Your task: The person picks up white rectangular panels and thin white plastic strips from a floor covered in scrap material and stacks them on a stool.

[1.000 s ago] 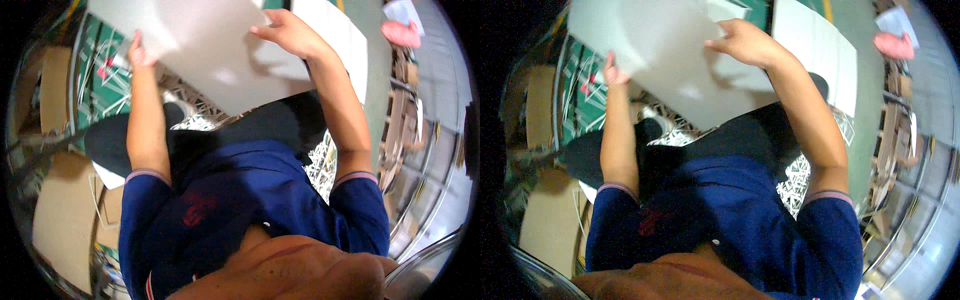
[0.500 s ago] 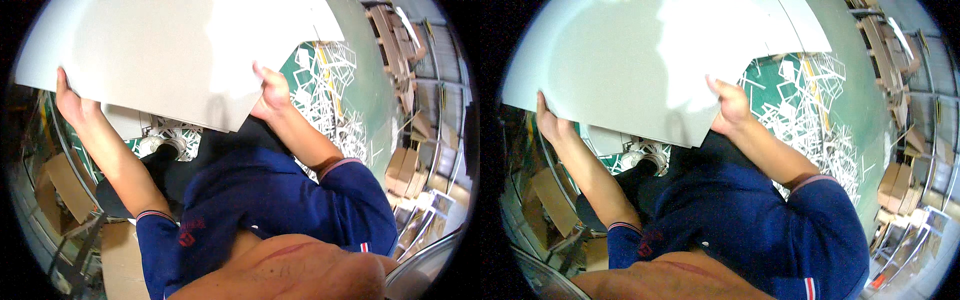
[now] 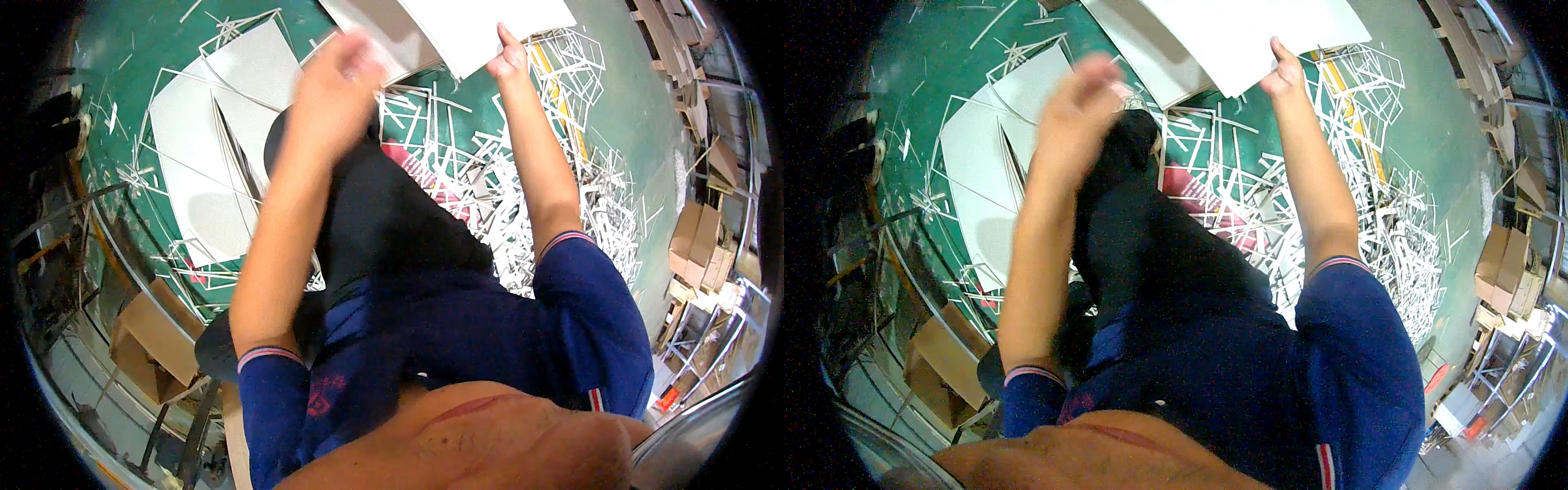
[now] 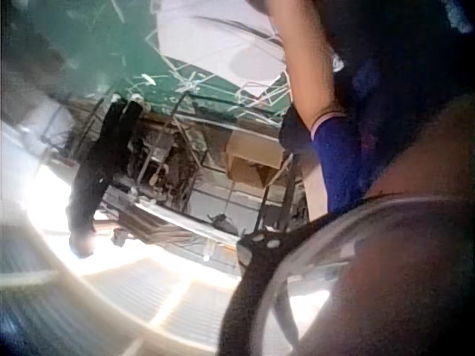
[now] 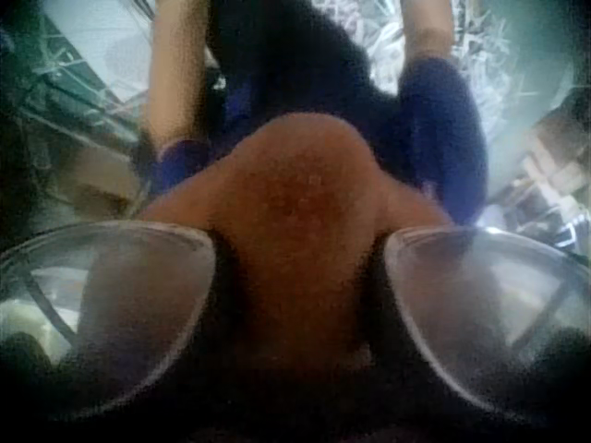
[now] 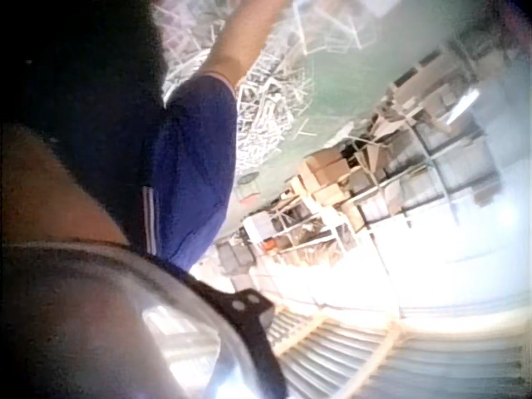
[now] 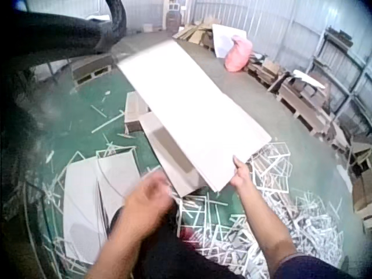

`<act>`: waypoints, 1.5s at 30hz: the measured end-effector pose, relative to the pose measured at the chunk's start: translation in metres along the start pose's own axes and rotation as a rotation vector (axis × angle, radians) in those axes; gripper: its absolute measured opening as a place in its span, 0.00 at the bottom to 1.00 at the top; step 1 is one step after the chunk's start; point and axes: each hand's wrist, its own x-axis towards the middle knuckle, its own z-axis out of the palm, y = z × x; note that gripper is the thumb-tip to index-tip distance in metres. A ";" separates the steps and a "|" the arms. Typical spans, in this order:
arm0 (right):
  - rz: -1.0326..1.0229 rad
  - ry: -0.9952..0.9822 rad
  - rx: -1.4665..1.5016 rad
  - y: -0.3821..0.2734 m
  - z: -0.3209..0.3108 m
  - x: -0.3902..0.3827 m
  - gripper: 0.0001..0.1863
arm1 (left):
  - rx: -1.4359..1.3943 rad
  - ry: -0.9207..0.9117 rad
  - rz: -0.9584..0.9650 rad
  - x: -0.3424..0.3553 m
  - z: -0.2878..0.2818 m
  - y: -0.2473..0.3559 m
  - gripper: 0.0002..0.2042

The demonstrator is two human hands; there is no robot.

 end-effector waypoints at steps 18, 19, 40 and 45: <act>-0.122 0.770 -0.107 0.001 -0.160 0.098 0.17 | 0.537 -0.522 0.386 -0.002 0.034 0.038 0.08; -0.097 0.799 -0.108 0.001 -0.144 0.104 0.17 | 0.531 -0.504 0.387 -0.001 0.033 0.037 0.09; -0.661 0.500 -0.564 0.051 -0.041 0.004 0.19 | 0.444 -0.613 0.437 0.003 0.055 0.049 0.10; -0.664 0.386 -0.663 0.052 -0.048 0.026 0.16 | 0.425 -0.595 0.440 0.003 0.059 0.044 0.11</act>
